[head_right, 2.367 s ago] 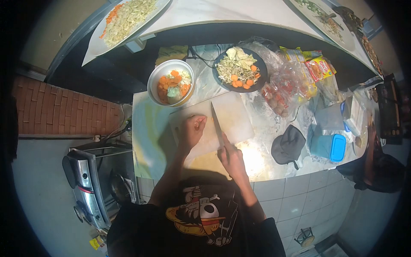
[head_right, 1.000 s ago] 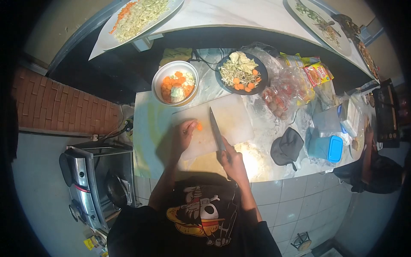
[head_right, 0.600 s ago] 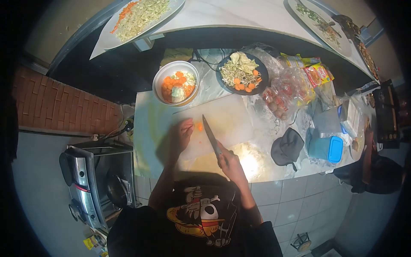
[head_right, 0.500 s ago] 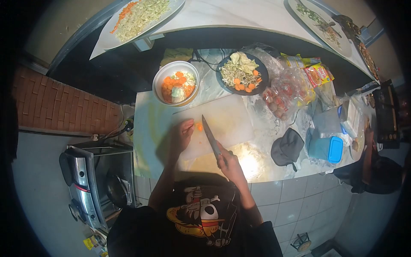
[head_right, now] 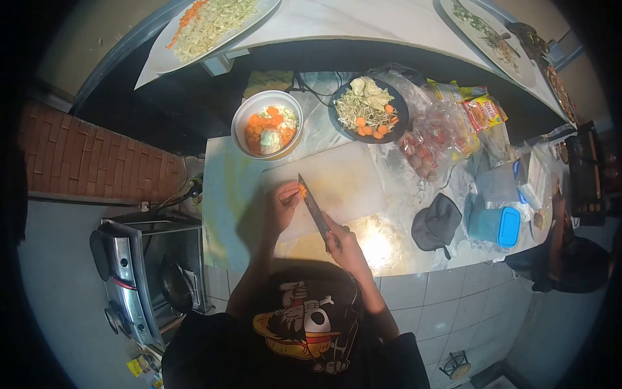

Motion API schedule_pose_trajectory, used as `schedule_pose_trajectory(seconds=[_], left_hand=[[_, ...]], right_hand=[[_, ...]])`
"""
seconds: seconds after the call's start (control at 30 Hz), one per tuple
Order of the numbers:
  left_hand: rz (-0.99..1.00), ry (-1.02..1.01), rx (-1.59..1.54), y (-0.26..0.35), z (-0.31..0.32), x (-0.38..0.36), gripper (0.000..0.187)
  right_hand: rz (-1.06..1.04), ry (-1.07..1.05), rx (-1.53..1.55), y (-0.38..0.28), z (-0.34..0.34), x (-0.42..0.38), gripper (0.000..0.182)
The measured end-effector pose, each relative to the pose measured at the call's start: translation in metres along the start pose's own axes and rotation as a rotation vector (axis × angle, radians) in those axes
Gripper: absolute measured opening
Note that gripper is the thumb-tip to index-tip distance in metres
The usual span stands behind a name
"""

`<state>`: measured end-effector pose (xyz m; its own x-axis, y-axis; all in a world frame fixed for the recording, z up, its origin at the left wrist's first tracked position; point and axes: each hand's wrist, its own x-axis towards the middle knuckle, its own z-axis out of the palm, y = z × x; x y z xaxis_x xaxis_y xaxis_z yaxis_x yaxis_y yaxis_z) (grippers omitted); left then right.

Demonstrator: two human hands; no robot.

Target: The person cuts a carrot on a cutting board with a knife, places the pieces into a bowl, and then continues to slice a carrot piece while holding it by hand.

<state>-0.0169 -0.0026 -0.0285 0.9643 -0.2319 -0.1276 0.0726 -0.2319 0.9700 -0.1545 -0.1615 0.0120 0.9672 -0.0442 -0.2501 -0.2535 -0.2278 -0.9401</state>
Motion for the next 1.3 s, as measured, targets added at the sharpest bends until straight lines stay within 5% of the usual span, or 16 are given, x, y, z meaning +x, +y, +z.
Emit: schedule_pose_trajectory(seconds=[0.27, 0.53, 0.93, 1.03, 1.3], left_hand=[[-0.076, -0.043, -0.004, 0.007, 0.001, -0.001, 0.035], [0.113, 0.078, 0.006, 0.013, 0.001, 0.000, 0.030], [0.235, 0.167, -0.171, 0.105, -0.021, 0.040, 0.029], [0.253, 0.158, -0.148, 0.119, -0.031, 0.069, 0.029], [0.314, 0.016, -0.138, 0.092, -0.059, 0.124, 0.019]], right_hand=[[0.026, -0.015, 0.095, 0.001, 0.000, 0.000, 0.049], [0.016, -0.014, 0.136, -0.023, -0.005, -0.001, 0.051], [-0.066, -0.003, 0.050, -0.093, -0.030, 0.036, 0.050], [-0.269, 0.135, -0.114, -0.108, -0.034, 0.060, 0.056], [-0.244, 0.089, -0.453, -0.125, -0.047, 0.095, 0.068]])
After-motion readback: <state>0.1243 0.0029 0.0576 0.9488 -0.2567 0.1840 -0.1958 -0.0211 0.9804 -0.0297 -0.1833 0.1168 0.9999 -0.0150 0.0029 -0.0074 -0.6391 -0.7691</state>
